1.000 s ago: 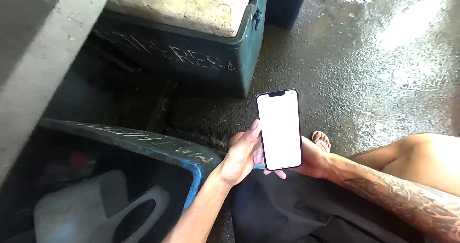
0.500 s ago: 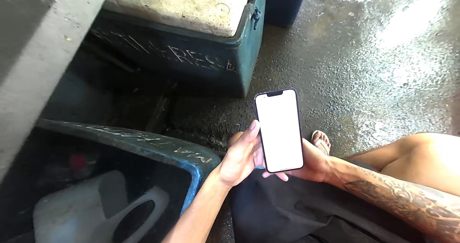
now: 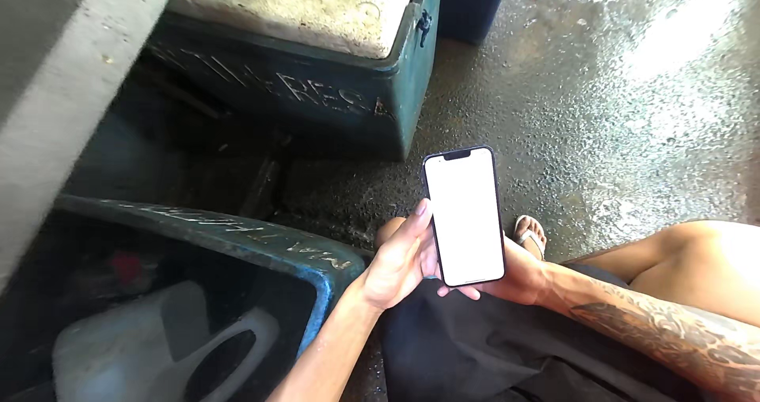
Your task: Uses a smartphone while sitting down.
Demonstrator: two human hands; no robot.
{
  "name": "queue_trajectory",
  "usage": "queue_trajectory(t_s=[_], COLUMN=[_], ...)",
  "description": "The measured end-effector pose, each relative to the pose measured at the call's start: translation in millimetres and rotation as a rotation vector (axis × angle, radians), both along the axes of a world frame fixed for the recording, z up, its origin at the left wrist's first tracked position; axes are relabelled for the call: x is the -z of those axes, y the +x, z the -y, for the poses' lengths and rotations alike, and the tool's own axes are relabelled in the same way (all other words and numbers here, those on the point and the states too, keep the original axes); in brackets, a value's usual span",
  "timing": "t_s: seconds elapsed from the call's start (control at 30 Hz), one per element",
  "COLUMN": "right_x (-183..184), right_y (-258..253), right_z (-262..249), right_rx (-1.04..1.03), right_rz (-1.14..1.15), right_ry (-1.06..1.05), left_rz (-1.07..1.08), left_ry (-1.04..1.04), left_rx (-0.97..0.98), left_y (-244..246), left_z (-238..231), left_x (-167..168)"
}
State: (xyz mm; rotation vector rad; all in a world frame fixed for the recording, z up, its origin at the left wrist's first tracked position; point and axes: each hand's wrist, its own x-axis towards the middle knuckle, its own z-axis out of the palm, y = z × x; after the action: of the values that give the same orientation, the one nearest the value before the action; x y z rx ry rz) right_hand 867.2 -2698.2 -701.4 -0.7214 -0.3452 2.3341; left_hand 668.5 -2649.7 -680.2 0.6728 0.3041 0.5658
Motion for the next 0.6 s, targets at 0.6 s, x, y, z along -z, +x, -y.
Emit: queue_trajectory(t_s=[0.6], right_x=[-6.4], right_y=[2.3], right_z=[0.5], right_rx=[0.028], right_rz=[0.078], right_ry=[0.015], left_rz=[-0.007], left_ry=[-0.026], left_rx=[-0.002], left_y=[-2.4], left_z=[0.0], left_x=[1.2])
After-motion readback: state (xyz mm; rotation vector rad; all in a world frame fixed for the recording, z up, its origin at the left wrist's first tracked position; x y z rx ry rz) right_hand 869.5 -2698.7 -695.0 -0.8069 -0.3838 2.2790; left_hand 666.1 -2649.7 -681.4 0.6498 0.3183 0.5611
